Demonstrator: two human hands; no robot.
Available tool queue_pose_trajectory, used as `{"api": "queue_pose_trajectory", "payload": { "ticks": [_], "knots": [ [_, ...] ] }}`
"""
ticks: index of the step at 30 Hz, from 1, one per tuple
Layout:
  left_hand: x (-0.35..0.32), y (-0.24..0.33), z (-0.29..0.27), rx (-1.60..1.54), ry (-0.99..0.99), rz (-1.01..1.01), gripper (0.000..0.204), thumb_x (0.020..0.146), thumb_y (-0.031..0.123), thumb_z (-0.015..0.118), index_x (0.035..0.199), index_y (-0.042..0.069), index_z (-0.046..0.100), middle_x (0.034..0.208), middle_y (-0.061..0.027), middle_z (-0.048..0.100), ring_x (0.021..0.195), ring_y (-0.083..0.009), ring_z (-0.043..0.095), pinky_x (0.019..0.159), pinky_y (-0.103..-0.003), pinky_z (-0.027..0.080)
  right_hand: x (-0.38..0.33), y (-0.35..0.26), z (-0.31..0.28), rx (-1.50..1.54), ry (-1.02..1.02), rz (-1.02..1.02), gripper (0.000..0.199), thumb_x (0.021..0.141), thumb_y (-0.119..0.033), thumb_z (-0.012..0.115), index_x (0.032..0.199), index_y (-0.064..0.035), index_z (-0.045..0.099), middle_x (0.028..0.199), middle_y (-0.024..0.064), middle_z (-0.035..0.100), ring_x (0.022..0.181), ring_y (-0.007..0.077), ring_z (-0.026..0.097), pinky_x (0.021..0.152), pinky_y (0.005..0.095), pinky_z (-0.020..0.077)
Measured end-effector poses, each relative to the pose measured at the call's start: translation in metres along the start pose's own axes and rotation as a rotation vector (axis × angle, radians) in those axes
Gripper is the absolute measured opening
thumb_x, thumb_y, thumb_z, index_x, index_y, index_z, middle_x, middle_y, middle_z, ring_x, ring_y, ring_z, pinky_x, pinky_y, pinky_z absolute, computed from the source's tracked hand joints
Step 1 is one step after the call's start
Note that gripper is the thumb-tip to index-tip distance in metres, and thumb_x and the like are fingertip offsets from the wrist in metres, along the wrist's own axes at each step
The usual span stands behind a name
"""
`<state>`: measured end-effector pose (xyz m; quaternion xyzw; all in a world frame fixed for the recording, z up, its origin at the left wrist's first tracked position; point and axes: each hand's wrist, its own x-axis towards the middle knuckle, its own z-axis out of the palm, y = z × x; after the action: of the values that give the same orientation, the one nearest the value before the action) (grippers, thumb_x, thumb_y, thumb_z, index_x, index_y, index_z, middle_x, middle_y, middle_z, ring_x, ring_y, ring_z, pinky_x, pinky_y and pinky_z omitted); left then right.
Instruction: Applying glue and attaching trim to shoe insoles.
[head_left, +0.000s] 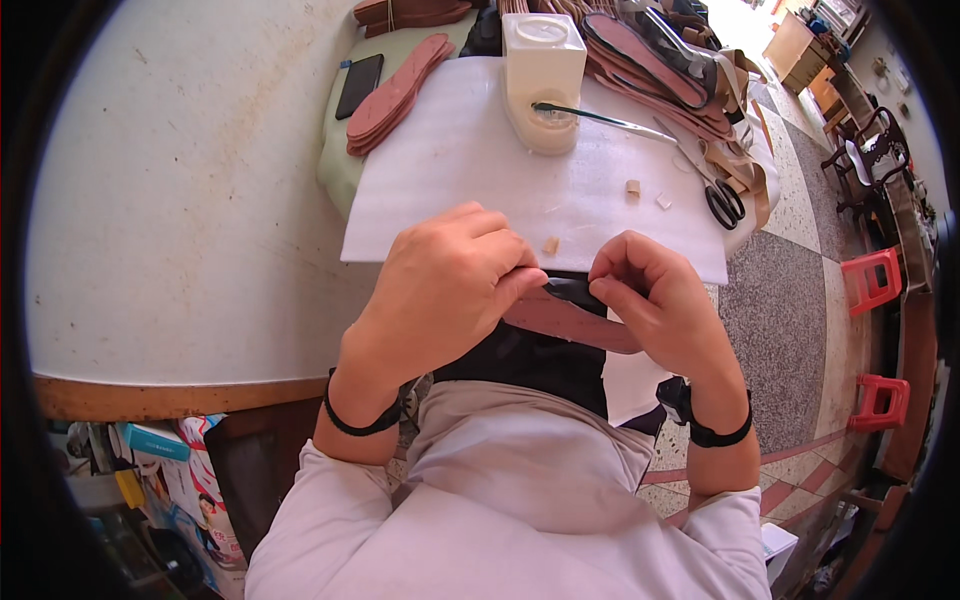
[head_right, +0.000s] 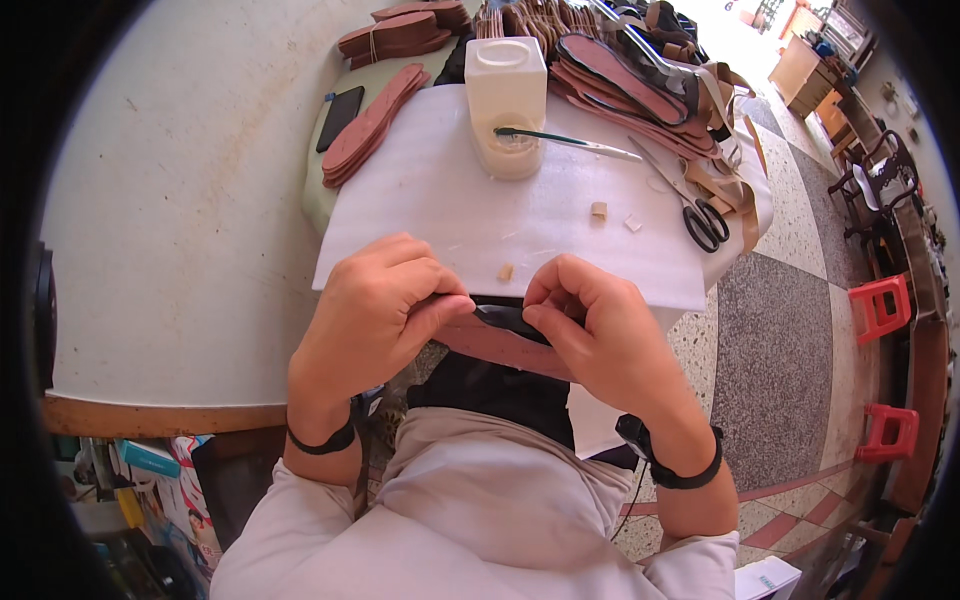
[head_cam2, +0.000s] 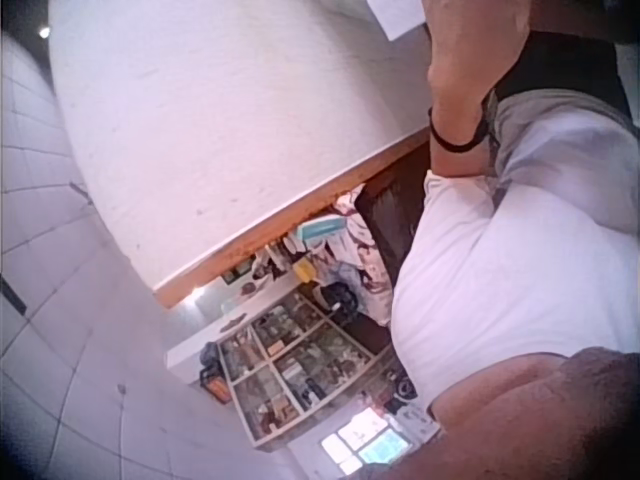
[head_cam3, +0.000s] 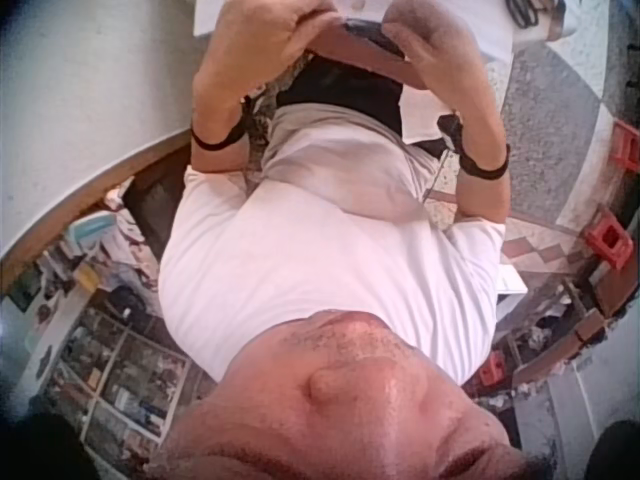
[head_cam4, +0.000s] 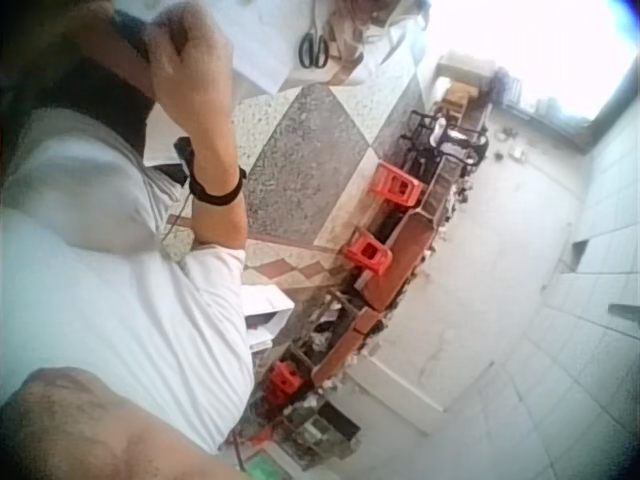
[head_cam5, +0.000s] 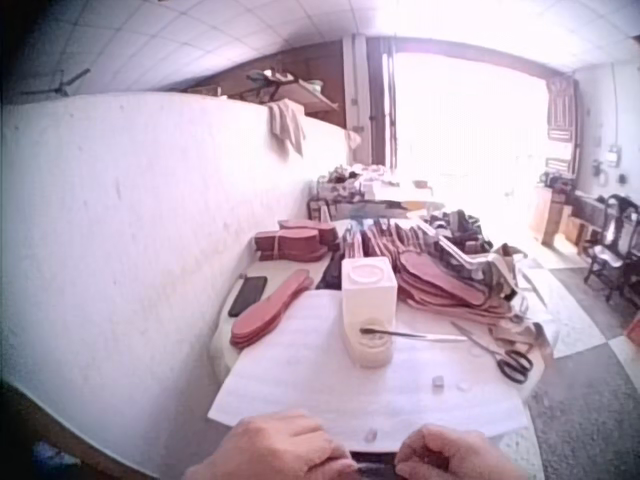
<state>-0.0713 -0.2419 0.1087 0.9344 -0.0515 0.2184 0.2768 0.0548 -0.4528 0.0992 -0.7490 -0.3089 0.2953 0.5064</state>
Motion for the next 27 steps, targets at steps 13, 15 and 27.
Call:
{"api": "queue_pose_trajectory", "payload": {
  "ticks": [13, 15, 27],
  "knots": [
    [-0.003, -0.003, 0.01, -0.068, 0.031, -0.079, 0.007, 0.084, 0.007, 0.079, 0.084, 0.002, 0.074, 0.074, -0.0099, 0.066, 0.072, -0.0291, 0.06, 0.066, -0.039, 0.048, -0.003, 0.008, 0.003, -0.234, 0.133, -0.255, 0.014, 0.08, 0.005, 0.077, 0.092, -0.0015, 0.081, 0.084, 0.007, 0.06, 0.072, 0.0176, 0.059, 0.065, 0.0293, 0.0472],
    [-0.003, -0.003, 0.012, -0.068, 0.038, -0.098, 0.007, 0.084, 0.006, 0.079, 0.084, 0.002, 0.074, 0.074, -0.0103, 0.066, 0.072, -0.0291, 0.06, 0.066, -0.039, 0.048, -0.002, 0.01, 0.001, -0.258, 0.129, -0.267, 0.015, 0.078, 0.005, 0.077, 0.091, -0.0015, 0.081, 0.082, 0.0076, 0.06, 0.073, 0.0189, 0.06, 0.065, 0.0297, 0.0479],
    [-0.007, -0.005, 0.015, -0.168, 0.03, -0.201, 0.007, 0.087, 0.006, 0.078, 0.086, 0.0, 0.074, 0.074, -0.0117, 0.066, 0.071, -0.0269, 0.059, 0.065, -0.037, 0.047, -0.003, 0.008, 0.004, -0.305, 0.099, -0.228, 0.018, 0.077, 0.005, 0.076, 0.092, -0.0027, 0.083, 0.083, 0.0091, 0.063, 0.073, 0.0203, 0.065, 0.066, 0.0315, 0.0515]
  ]
}}
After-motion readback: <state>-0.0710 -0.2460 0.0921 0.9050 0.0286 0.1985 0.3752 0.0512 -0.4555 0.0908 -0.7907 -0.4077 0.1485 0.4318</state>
